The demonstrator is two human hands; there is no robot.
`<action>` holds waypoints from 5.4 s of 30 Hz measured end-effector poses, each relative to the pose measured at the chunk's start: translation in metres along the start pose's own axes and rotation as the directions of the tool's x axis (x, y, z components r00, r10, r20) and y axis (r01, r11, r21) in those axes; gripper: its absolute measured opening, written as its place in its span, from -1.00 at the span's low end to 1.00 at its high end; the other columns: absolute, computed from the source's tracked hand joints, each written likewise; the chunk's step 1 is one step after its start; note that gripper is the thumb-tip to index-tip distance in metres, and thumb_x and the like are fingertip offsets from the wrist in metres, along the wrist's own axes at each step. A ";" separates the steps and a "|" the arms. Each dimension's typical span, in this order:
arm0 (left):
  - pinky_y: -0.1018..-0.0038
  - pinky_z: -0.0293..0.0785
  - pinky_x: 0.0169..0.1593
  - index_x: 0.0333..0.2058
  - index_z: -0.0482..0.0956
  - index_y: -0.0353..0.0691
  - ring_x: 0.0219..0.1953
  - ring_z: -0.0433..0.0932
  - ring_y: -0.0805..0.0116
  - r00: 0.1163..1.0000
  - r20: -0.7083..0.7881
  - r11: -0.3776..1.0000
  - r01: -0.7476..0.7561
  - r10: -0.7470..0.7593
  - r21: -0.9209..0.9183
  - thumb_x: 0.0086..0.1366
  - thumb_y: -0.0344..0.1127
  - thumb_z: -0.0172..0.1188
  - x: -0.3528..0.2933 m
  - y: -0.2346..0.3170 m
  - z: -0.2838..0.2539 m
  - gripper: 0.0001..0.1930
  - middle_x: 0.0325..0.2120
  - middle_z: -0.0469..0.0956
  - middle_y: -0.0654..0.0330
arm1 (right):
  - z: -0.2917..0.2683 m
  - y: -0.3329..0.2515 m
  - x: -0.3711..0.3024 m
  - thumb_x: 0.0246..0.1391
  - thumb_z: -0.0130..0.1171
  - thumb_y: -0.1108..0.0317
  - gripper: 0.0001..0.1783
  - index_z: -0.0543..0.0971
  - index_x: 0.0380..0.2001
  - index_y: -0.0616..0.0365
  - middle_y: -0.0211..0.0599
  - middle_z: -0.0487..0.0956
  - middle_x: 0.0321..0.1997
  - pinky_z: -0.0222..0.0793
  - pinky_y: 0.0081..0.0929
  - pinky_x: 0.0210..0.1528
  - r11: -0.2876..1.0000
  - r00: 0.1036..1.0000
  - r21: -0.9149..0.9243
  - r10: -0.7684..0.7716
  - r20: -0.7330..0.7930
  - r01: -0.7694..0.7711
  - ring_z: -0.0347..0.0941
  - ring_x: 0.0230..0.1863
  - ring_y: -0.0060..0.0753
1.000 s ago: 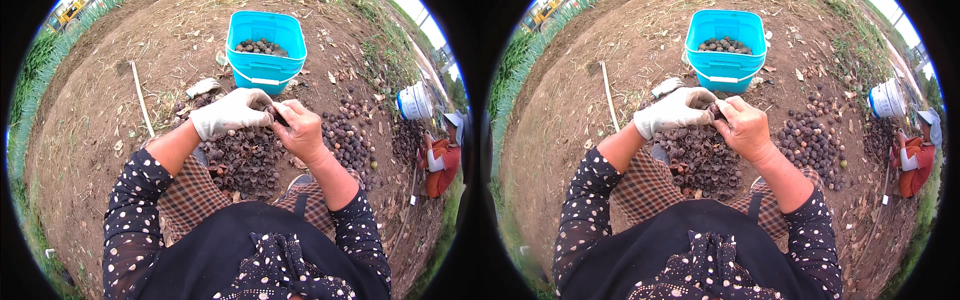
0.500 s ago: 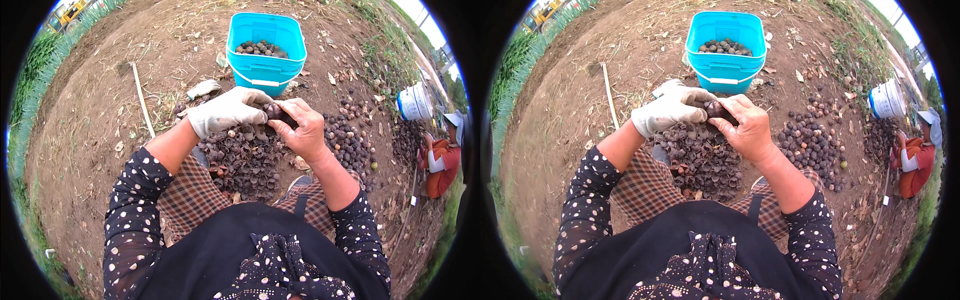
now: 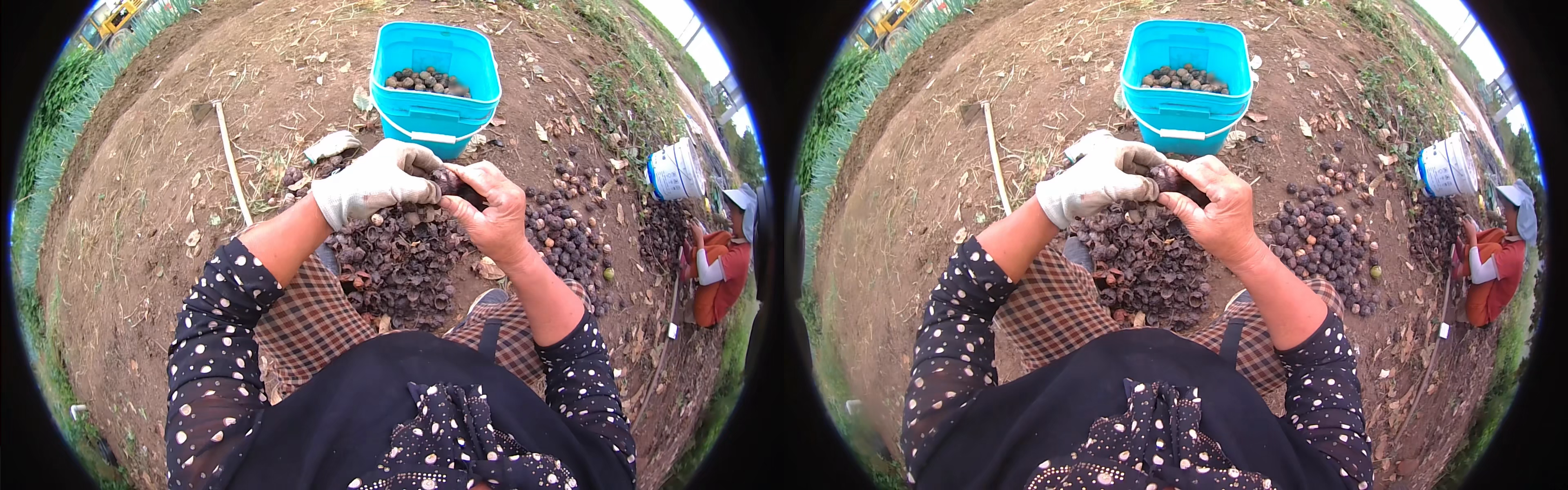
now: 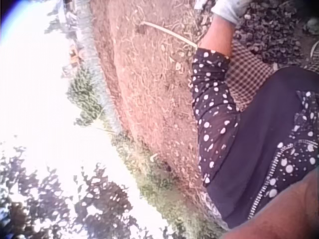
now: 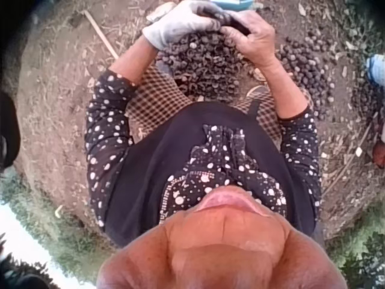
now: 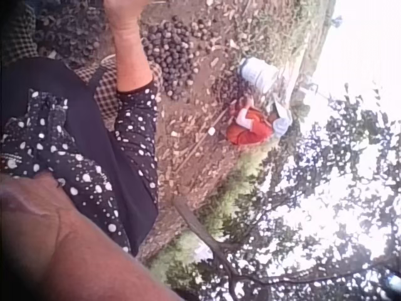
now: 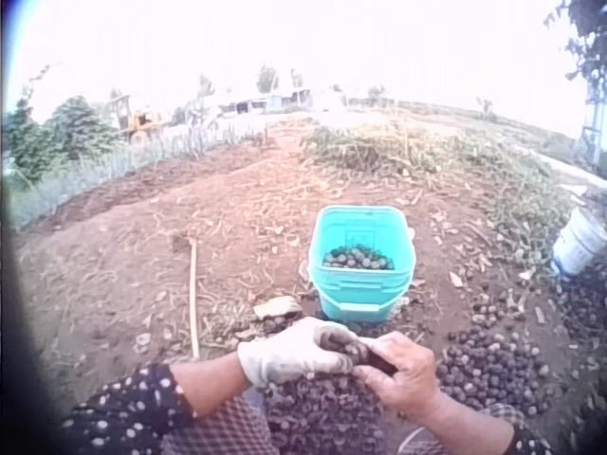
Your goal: The person sits on the ground and peels the husks off dark brown nuts by hand, placing the peeled nuts into a blue bucket. The husks are discarded on the ground.
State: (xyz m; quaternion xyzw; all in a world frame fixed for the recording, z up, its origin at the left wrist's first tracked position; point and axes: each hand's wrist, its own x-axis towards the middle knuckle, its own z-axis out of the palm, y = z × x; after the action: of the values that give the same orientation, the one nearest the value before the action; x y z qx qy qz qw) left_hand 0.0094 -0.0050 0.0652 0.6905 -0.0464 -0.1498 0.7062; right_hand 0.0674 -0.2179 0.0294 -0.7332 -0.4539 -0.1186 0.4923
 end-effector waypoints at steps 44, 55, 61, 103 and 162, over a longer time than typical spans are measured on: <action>0.57 0.63 -0.44 -0.08 0.58 -0.45 -0.48 0.66 0.39 0.998 -0.022 0.979 0.062 -0.059 0.193 0.30 -0.38 0.24 -0.011 0.020 -0.007 -0.71 -0.32 0.67 0.06 | 0.000 0.003 0.002 -0.07 0.41 0.46 -0.45 0.61 0.08 0.15 -0.18 0.64 -0.14 0.59 -0.36 -0.26 0.962 0.964 -0.094 -0.250 0.088 0.257 0.65 -0.27 -0.11; 0.51 0.68 -0.44 -0.13 0.58 -0.47 -0.40 0.66 0.39 0.998 -0.020 0.976 0.055 -0.052 0.212 0.22 -0.40 0.29 -0.005 0.010 -0.011 -0.71 -0.32 0.66 0.07 | 0.004 -0.001 0.000 -0.13 0.42 0.45 -0.42 0.59 0.06 0.20 -0.23 0.64 -0.16 0.58 -0.35 -0.28 0.882 0.908 -0.214 -0.404 0.114 0.420 0.64 -0.26 -0.15; 0.51 0.69 -0.44 -0.15 0.58 -0.47 -0.40 0.66 0.37 0.999 -0.033 0.997 0.034 -0.032 0.063 0.17 -0.47 0.25 -0.003 0.000 -0.010 -0.73 -0.33 0.66 0.06 | 0.004 0.001 -0.001 -0.18 0.42 0.48 -0.41 0.59 0.05 0.20 -0.24 0.64 -0.13 0.59 -0.37 -0.26 0.855 0.887 -0.236 -0.449 0.108 0.462 0.64 -0.23 -0.19; 0.56 0.64 -0.43 -0.24 0.61 -0.36 -0.37 0.61 0.44 0.999 0.021 0.995 0.038 -0.037 -0.091 0.18 -0.45 0.26 -0.006 0.001 -0.021 -0.82 -0.32 0.62 0.16 | 0.001 0.000 0.002 -0.15 0.34 0.49 -0.50 0.59 -0.02 0.25 -0.23 0.64 -0.16 0.59 -0.36 -0.27 0.833 0.864 -0.230 -0.495 0.095 0.503 0.64 -0.22 -0.19; 0.56 0.61 -0.42 -0.15 0.61 -0.44 -0.44 0.65 0.45 0.987 -0.156 0.950 0.093 -0.047 0.299 0.29 -0.28 0.33 0.006 0.007 0.007 -0.69 -0.41 0.67 0.11 | 0.004 0.004 -0.002 -0.04 0.43 0.32 -0.55 0.62 -0.03 0.11 -0.18 0.64 -0.19 0.56 -0.28 -0.21 0.976 0.997 -0.205 -0.056 0.061 0.067 0.63 -0.22 -0.03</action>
State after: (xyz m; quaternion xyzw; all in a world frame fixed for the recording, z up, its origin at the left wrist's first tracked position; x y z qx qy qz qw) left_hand 0.0142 -0.0137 0.0714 0.8015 0.0077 -0.1147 0.5868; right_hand 0.0682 -0.2166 0.0238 -0.7690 -0.4748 -0.1604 0.3968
